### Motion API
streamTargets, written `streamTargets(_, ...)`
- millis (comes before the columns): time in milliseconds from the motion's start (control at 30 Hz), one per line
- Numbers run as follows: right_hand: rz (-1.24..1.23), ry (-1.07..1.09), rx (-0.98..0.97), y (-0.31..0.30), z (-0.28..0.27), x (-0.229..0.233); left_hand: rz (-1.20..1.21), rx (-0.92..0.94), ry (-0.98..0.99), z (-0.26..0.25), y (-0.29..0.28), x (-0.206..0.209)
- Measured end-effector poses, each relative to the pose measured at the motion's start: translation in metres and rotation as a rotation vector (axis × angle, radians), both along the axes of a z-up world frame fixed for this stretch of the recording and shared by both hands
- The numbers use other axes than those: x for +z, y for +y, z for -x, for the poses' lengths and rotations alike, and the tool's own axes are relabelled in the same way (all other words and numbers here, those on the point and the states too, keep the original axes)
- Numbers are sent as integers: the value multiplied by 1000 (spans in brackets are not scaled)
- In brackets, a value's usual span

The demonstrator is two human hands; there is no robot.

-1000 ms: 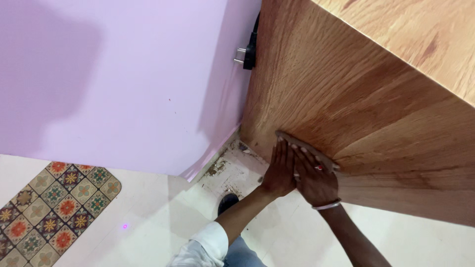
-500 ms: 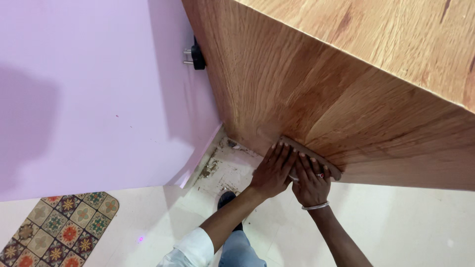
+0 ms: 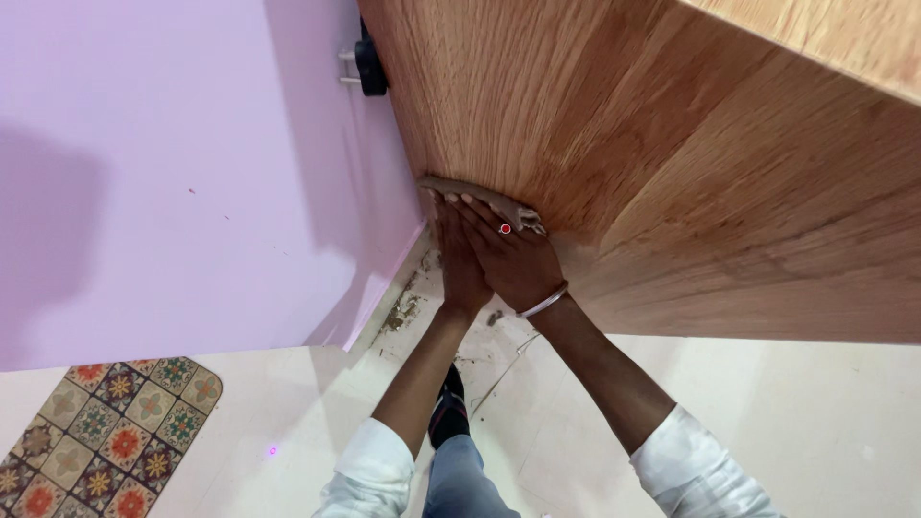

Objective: The person sands various surfaces of a wooden desk and a storage unit using a piece of sandpaper, moving the paper back and forth across the top and sides.

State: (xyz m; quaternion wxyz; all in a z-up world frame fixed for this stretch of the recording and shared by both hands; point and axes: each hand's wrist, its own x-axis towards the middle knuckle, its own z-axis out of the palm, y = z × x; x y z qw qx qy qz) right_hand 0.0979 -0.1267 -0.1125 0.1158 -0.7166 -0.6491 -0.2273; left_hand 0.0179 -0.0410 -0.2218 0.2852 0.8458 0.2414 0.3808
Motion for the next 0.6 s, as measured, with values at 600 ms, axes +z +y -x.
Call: streamTargets(600,-450,-321,-472,-207,-77,-61,-741,-357,-39,-75,-124,72)
